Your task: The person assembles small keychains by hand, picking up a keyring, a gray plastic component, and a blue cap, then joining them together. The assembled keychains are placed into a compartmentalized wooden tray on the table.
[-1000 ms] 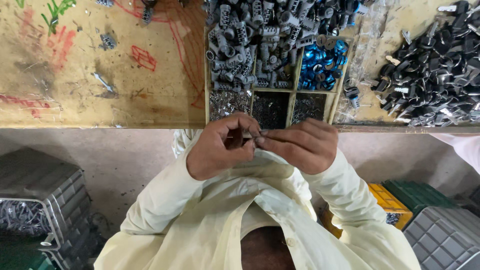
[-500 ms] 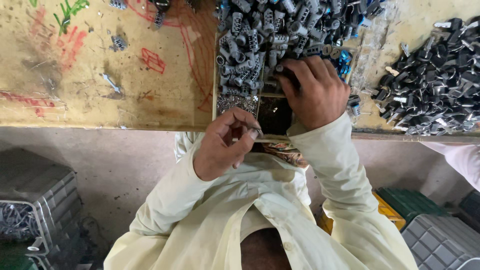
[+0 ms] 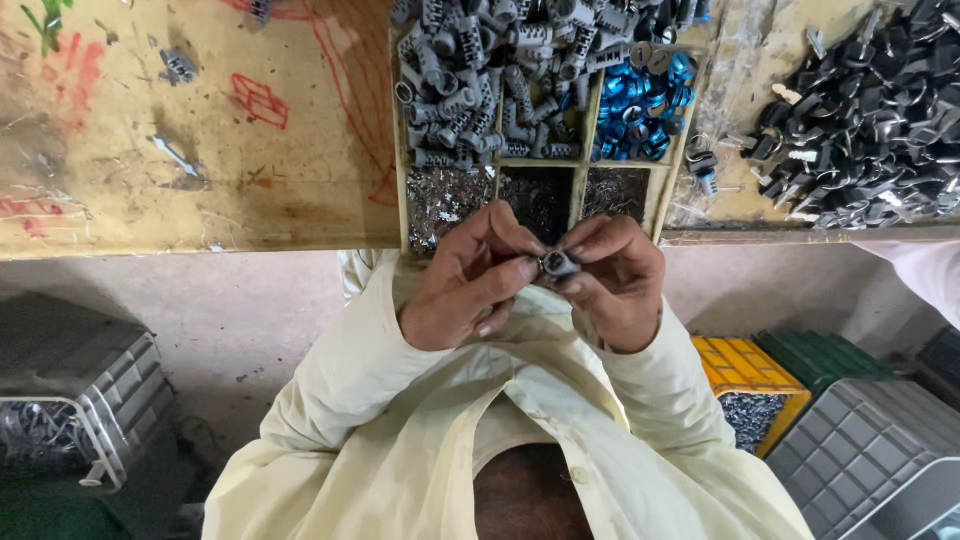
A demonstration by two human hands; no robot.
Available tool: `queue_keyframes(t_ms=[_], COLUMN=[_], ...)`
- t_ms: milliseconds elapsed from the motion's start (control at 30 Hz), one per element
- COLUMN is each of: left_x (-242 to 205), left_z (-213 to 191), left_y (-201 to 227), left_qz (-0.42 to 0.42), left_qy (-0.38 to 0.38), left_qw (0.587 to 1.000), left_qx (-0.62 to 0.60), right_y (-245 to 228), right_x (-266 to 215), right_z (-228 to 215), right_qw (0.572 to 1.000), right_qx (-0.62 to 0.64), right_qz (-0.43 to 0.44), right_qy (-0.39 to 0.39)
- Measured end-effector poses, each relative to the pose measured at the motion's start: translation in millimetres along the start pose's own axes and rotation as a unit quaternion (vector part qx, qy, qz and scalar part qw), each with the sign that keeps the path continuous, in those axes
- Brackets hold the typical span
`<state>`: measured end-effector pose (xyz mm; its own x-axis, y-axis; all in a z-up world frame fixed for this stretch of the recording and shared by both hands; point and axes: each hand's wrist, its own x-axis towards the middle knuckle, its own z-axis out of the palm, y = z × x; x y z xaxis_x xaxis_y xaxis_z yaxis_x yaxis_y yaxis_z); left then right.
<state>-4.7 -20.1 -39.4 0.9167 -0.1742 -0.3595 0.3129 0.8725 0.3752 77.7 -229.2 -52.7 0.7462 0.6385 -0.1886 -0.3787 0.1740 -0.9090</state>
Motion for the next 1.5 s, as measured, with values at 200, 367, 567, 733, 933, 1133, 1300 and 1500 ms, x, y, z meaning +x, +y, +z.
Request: queue_keyframes(t_ms=[200,367,567,733,933,1133,1300,1500], left_x=[-7.0,-10.8,-13.1,-4.7,-13.1,-6.6,13.2,13.7], left_z=[-4.8,-1.5,-9.4,-7.6,22.5,23.7,-3.1,-16.7], left_y=[11.0,11.1,-0.5,-4.4,3.3,-8.9,-31.4,-36.2], left_qz=[0.026,0.053,0.074,0.111,0.315,0.315,0.008,0.101], left_qy=[-0.012,0.037,0.087,0.115,0.217,0.089,-0.047,-0.001], left_qw=[0.997,0.983,0.975,0.967,0.75,0.846,0.998,0.993], left_qx=[0.074,0.174,0.189,0.198,0.539,0.422,-0.045,0.057], right_y=[-30.5,-47.9,-67.8,-81.1,-77.4,-42.4,-43.1,-92.2], right_x=[11.7,31.8,45.8,45.4,37.4,22.3,18.7,62.2], right_z=[5.2,23.8,41.7,47.3,56.8,35.4,0.9,-11.5], right_qw=[0.955,0.893,0.84,0.801,0.789,0.775,0.739,0.707], right_qx=[-0.291,-0.432,-0.508,-0.558,-0.602,-0.561,-0.578,-0.693], right_qz=[-0.039,-0.101,-0.147,-0.156,-0.111,-0.284,-0.341,-0.102], right_qy=[-0.046,-0.074,-0.118,-0.153,-0.047,0.06,-0.062,-0.098])
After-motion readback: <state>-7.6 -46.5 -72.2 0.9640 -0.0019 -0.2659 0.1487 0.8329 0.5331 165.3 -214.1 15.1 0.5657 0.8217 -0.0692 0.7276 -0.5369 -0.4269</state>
